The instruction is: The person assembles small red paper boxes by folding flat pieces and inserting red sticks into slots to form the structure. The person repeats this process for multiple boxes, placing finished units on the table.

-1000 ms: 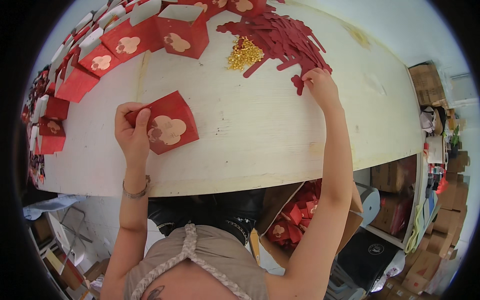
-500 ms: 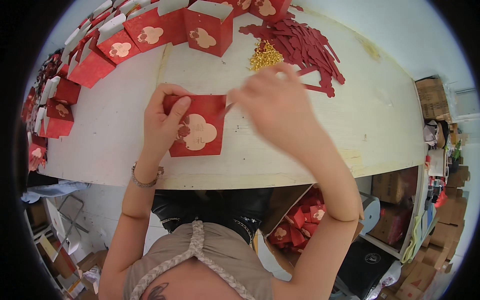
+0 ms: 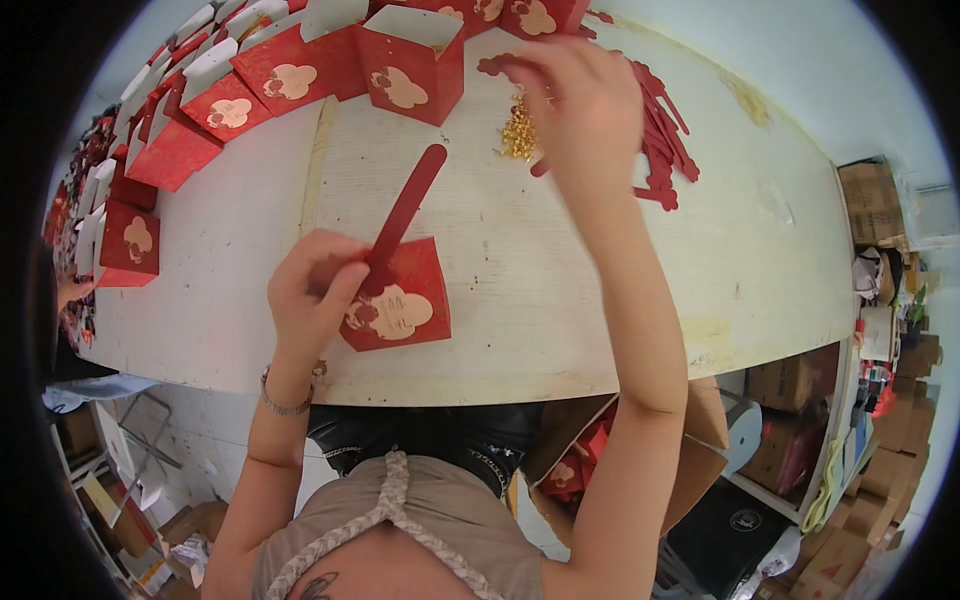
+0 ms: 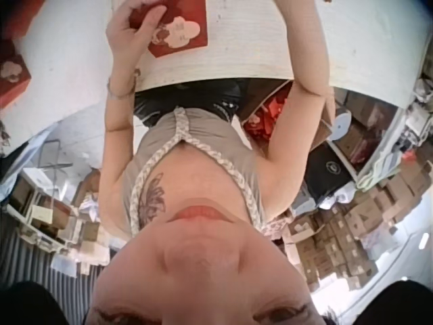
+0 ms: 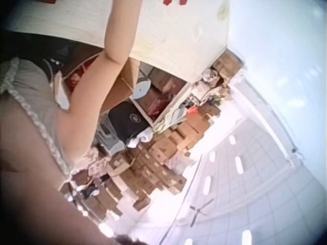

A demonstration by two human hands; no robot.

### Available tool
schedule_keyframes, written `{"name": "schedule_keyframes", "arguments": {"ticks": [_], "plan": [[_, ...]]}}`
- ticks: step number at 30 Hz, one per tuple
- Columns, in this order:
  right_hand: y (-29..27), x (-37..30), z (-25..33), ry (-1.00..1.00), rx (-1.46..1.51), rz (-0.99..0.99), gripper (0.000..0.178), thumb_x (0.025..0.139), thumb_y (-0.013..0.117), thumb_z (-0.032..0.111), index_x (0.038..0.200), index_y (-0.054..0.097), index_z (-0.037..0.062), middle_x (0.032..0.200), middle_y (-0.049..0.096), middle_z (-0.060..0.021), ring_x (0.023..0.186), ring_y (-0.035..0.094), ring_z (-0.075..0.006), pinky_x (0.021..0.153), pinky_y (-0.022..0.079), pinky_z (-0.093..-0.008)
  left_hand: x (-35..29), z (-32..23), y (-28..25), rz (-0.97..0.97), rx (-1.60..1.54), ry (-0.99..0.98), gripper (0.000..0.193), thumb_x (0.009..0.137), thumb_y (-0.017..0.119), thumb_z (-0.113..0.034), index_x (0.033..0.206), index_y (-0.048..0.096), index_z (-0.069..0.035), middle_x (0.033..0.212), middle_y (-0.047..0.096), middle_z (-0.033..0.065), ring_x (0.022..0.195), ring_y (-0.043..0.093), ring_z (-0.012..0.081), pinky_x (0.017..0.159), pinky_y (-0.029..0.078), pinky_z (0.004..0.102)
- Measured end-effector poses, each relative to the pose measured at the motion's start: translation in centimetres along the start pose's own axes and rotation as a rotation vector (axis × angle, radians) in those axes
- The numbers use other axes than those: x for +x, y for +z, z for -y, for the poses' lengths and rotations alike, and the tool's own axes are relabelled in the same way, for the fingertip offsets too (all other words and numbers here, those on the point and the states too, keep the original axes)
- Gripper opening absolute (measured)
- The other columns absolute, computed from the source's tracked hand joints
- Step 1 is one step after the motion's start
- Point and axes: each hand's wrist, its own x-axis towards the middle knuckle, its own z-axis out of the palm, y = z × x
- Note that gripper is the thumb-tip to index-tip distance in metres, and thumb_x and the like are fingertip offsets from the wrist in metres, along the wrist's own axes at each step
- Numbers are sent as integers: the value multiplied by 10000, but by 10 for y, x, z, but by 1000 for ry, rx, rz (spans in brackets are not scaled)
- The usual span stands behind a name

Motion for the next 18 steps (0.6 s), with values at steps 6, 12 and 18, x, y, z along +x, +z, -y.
{"name": "schedule_keyframes", "arguments": {"ticks": [6, 12, 18], "plan": [[29, -99, -35, 426, -59, 544, 137, 786, 671, 172, 890, 703, 90, 808, 628, -87, 776, 613, -288, 660, 490, -401, -3, 3, -1, -46, 93, 145, 141, 810, 633, 44, 944, 656, 6, 777, 614, 73, 625, 563, 123, 527, 424, 232], [34, -114, -36, 508, -110, 489, 142, 791, 666, 200, 858, 699, 80, 821, 644, -91, 737, 620, -286, 663, 491, -393, -6, 3, 5, -126, 80, 95, 104, 837, 600, 36, 929, 639, 8, 750, 591, 71, 598, 544, 120, 526, 419, 236], [13, -97, -26, 719, 42, 396, 142, 797, 698, 204, 827, 691, 65, 756, 630, -64, 663, 606, -241, 603, 476, -331, -5, 8, 6, -119, 117, 158, 83, 856, 597, 1, 934, 624, -11, 732, 563, 52, 594, 500, 121, 533, 393, 239]]}}
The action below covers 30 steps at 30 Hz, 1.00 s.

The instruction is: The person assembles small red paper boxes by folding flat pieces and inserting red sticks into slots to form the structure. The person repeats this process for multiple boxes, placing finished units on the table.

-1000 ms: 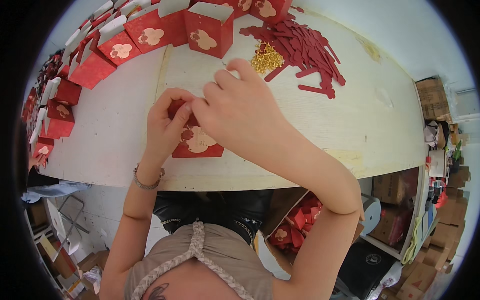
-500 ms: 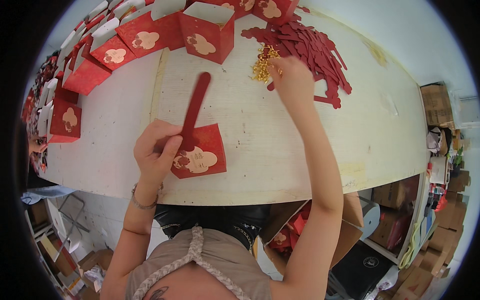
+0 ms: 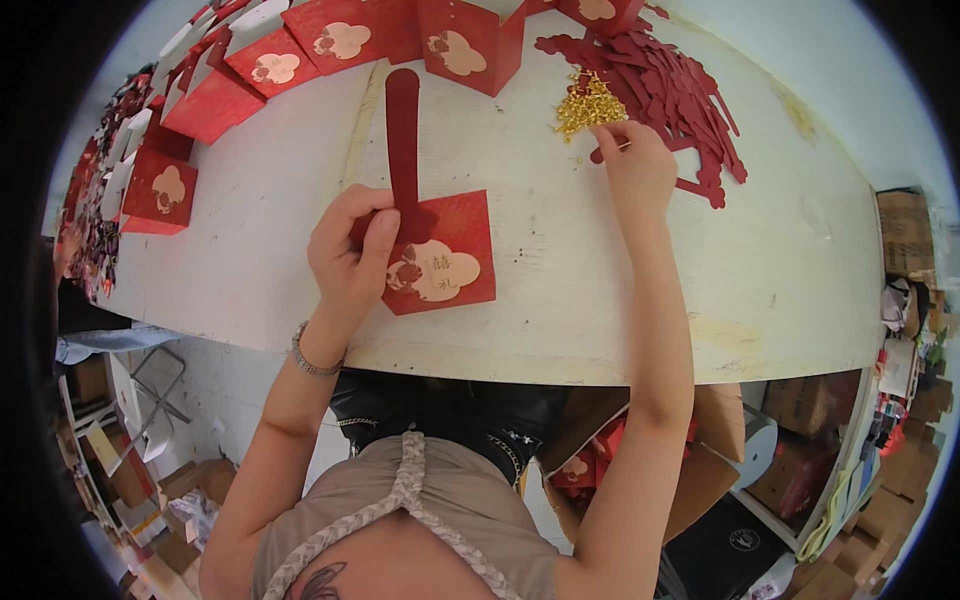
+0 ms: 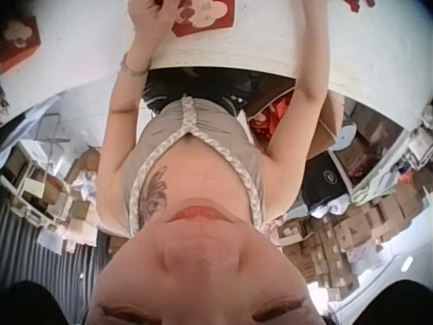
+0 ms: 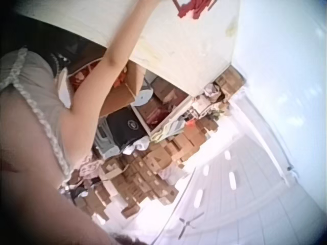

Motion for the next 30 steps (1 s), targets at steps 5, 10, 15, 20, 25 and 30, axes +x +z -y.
{"name": "schedule_keyframes", "arguments": {"ticks": [5, 10, 15, 20, 25, 30], "plan": [[-30, -96, 109, -472, 314, -68, 154, 682, 785, 112, 778, 669, 80, 682, 572, -10, 580, 535, -183, 528, 407, -280, -5, -3, -1, -29, -6, 0, 56, 883, 590, -31, 931, 610, -9, 734, 561, 47, 592, 498, 106, 537, 397, 234], [-7, -111, 123, -640, 372, -180, 213, 619, 807, 124, 755, 649, 81, 681, 573, -3, 581, 537, -165, 507, 363, -294, -10, -6, 3, -21, -50, -2, 58, 902, 577, -49, 937, 602, -10, 748, 574, 48, 611, 521, 101, 537, 417, 228], [-7, -118, 126, -526, 390, -123, 213, 616, 801, 108, 757, 645, 75, 692, 583, -8, 584, 535, -170, 517, 352, -292, -9, -2, 3, 15, -9, 123, 66, 879, 591, -22, 941, 609, -14, 776, 609, 72, 614, 562, 135, 526, 444, 251], [-13, -125, 127, -485, 394, -61, 210, 610, 787, 77, 763, 644, 83, 700, 593, -10, 611, 544, -176, 564, 363, -299, -7, 4, -2, 91, -6, 280, 154, 806, 632, 10, 944, 632, -58, 845, 633, 90, 638, 581, 177, 534, 465, 262], [-12, -131, 121, -443, 399, -86, 210, 615, 789, 77, 769, 647, 82, 709, 603, -5, 631, 547, -170, 612, 368, -297, -11, 5, -3, 180, -14, 271, 183, 779, 655, -2, 939, 635, -88, 914, 643, 93, 690, 601, 187, 558, 480, 270], [-17, -129, 125, -413, 373, -74, 202, 632, 796, 100, 770, 650, 82, 706, 601, -2, 635, 545, -167, 624, 368, -292, -14, 6, -3, 163, -56, 265, 177, 760, 681, -35, 924, 642, -89, 913, 653, 78, 705, 609, 195, 579, 486, 292]]}}
